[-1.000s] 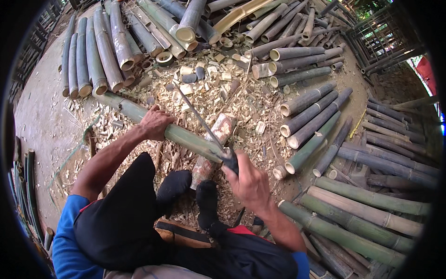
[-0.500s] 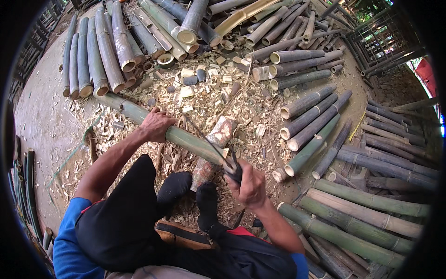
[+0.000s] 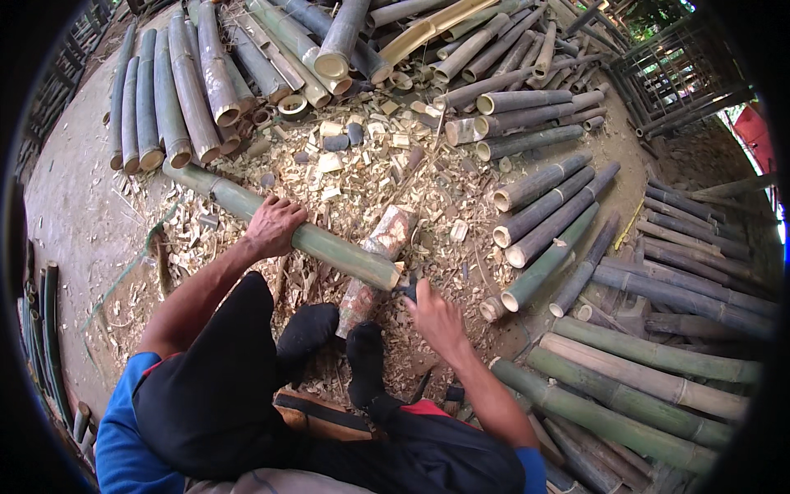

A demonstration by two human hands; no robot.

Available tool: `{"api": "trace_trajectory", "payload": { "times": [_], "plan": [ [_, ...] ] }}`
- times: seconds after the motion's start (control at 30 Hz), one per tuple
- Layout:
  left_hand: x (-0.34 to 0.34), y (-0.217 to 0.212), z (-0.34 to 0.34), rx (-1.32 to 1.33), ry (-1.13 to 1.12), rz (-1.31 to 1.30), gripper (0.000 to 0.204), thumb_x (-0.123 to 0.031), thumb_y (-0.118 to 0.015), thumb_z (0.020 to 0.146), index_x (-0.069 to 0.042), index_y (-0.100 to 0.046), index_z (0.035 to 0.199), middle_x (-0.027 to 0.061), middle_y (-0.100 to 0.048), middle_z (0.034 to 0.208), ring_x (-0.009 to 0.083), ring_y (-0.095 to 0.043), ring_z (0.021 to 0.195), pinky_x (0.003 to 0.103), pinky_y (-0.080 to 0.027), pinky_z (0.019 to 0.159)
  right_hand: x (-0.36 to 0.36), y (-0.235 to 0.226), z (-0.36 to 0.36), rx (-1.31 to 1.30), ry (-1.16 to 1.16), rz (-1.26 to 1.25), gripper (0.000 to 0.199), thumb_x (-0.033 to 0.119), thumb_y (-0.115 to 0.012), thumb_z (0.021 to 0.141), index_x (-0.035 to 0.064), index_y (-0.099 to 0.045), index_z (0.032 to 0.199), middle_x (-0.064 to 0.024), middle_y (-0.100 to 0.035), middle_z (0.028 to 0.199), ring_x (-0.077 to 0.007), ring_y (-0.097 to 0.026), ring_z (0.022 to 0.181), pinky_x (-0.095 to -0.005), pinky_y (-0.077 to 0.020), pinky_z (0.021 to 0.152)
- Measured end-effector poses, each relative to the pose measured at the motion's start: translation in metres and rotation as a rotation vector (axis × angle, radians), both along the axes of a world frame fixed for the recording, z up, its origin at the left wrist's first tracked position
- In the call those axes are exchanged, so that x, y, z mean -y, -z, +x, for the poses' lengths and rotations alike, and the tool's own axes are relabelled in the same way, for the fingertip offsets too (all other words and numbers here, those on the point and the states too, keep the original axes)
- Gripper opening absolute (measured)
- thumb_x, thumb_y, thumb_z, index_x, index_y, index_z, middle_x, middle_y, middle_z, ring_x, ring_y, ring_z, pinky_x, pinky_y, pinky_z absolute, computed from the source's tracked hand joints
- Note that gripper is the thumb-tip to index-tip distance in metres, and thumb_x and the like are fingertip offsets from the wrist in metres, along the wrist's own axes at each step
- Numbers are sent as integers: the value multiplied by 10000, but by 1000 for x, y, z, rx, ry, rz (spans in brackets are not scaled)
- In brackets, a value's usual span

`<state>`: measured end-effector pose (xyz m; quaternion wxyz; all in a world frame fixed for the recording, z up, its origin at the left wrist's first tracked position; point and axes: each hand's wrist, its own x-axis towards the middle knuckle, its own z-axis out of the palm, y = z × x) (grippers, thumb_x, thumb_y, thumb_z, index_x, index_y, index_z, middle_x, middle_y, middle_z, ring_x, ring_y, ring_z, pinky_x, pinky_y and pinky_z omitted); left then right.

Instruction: The person cuts a segment of bamboo using a knife, then uses the knife to shave or smooth the edges and surface of the cut bamboo piece.

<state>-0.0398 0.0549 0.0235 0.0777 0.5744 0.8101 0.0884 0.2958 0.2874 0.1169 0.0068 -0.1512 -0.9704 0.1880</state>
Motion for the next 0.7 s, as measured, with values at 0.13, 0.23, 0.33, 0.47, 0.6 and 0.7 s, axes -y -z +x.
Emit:
{"api": "trace_trajectory", "payload": {
  "times": [0.13, 0.23, 0.33, 0.47, 0.6, 0.7],
  "plan": [
    [8, 0, -4, -28, -9, -33, 446, -240, -837, 698, -124, -673, 1097, 65, -700, 1040, 277, -672, 1066, 454, -481, 947, 17, -50, -26, 272, 55, -31, 344, 279, -676, 1038, 18, -495, 1170, -291, -710, 833, -519, -719, 782, -576, -572, 653],
    [12, 1, -4, -4, -18, -15, 439, -243, -835, 700, -122, -671, 1088, 67, -702, 1038, 277, -671, 1061, 456, -482, 950, 34, -96, -46, 12, 42, -146, 347, 286, -691, 1032, 8, -514, 1144, -290, -721, 874, -471, -749, 793, -536, -582, 641],
    [8, 4, -3, -19, -18, 40, 432, -217, -831, 698, -124, -670, 1088, 65, -689, 1053, 272, -662, 1072, 454, -476, 955, 38, -96, -39, -453, -86, -125, 355, 295, -688, 1041, -6, -523, 1130, -274, -731, 861, -398, -780, 773, -465, -601, 612],
    [-1, 3, -4, -37, 0, 55, 458, -218, -836, 681, -125, -664, 1095, 66, -661, 1021, 278, -645, 1055, 454, -459, 961, -3, -2, -11, 368, 120, 52, 367, 298, -672, 1051, -18, -525, 1168, -268, -729, 806, -427, -766, 745, -488, -600, 601],
    [16, 13, 1, -57, -33, 85, 558, -221, -877, 630, -123, -662, 1136, 71, -647, 1067, 286, -629, 1089, 470, -451, 1003, 15, -70, -43, 256, 62, -39, 351, 268, -681, 1045, -19, -531, 1181, -278, -724, 829, -447, -747, 726, -504, -582, 573],
    [28, 26, 5, -143, -64, 210, 576, -218, -884, 630, -119, -655, 1148, 77, -647, 1093, 292, -624, 1119, 479, -443, 1044, 36, -103, -50, -151, 30, -211, 328, 220, -703, 1028, -20, -545, 1187, -259, -728, 841, -431, -752, 718, -505, -583, 585]
  ]
}}
